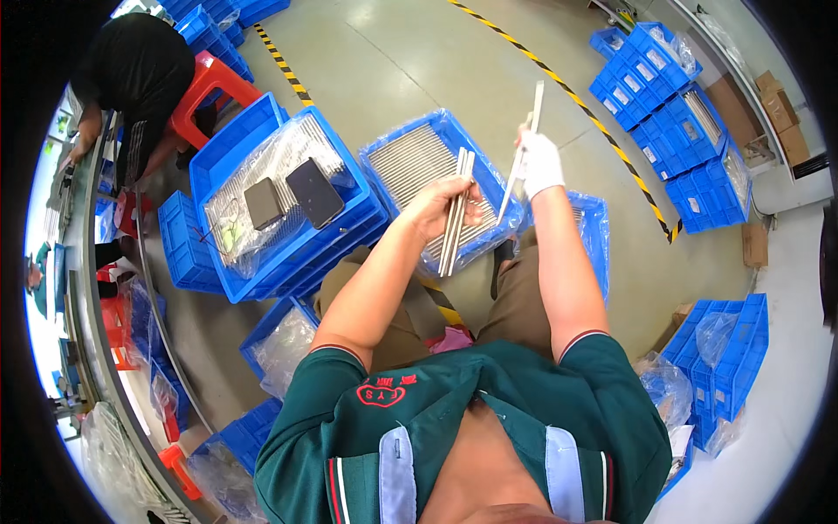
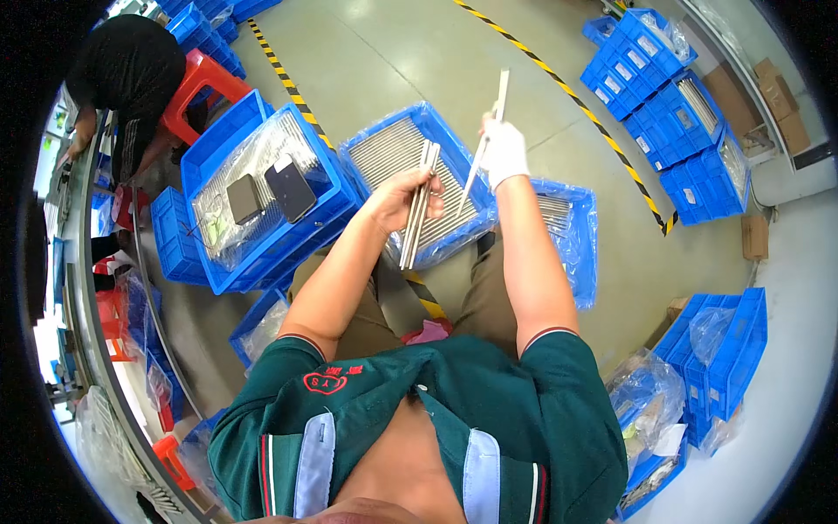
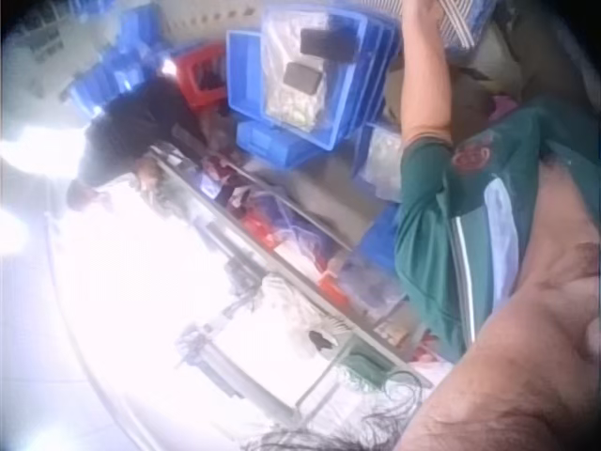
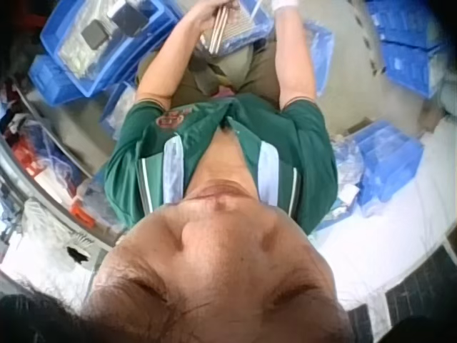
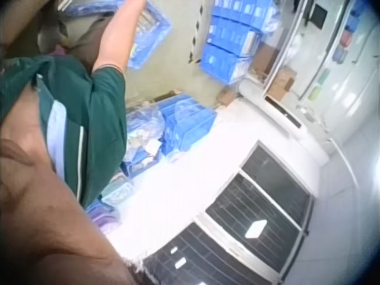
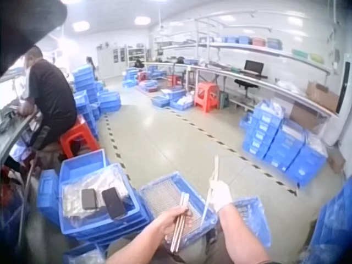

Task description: The person sits on a low stool and repeatedly picks up bundles of thin metal rods from a blue plastic bin. They separate the rods into smaller groups and place them into a second blue bin. The process is repetitive, involving picking, separating, and placing the rods.

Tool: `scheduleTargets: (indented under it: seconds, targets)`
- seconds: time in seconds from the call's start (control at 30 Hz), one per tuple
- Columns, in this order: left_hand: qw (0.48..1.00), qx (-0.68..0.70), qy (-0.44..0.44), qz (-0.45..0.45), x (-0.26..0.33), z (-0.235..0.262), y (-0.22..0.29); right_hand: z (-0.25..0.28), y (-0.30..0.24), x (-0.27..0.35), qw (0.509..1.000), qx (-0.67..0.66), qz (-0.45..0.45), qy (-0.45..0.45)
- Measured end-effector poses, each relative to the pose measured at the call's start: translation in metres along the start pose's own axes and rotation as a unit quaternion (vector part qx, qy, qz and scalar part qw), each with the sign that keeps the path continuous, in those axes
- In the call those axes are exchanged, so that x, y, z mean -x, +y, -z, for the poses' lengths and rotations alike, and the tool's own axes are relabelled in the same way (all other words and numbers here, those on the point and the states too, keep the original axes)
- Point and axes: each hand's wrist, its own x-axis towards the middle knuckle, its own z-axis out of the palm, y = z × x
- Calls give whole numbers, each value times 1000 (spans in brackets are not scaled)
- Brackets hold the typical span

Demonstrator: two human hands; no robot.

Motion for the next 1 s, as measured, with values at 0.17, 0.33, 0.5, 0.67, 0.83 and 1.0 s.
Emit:
scheduleTargets:
  seconds: [0.17, 0.33, 0.5, 0.67, 0.83, 1.0]
  targets:
    - [995, 78, 3, -58, 0, -11, 17, -35, 15, 39, 986, 112, 18, -120]
    - [997, 56, -11, -50, 6, -14, 8, -46, 16, 47, 946, 275, 73, -157]
    - [994, 78, 17, -75, 5, -7, 19, -40, 43, 18, 916, 338, 174, -128]
    - [958, 31, 192, -210, 13, 3, 45, -40, 10, 54, 973, 53, -56, -218]
    - [930, 42, 236, -278, 23, 9, 67, -41, 8, 71, 943, 115, -18, -311]
    - [935, 54, 202, -288, 26, 9, 67, -44, -1, 91, 937, 154, -36, -310]
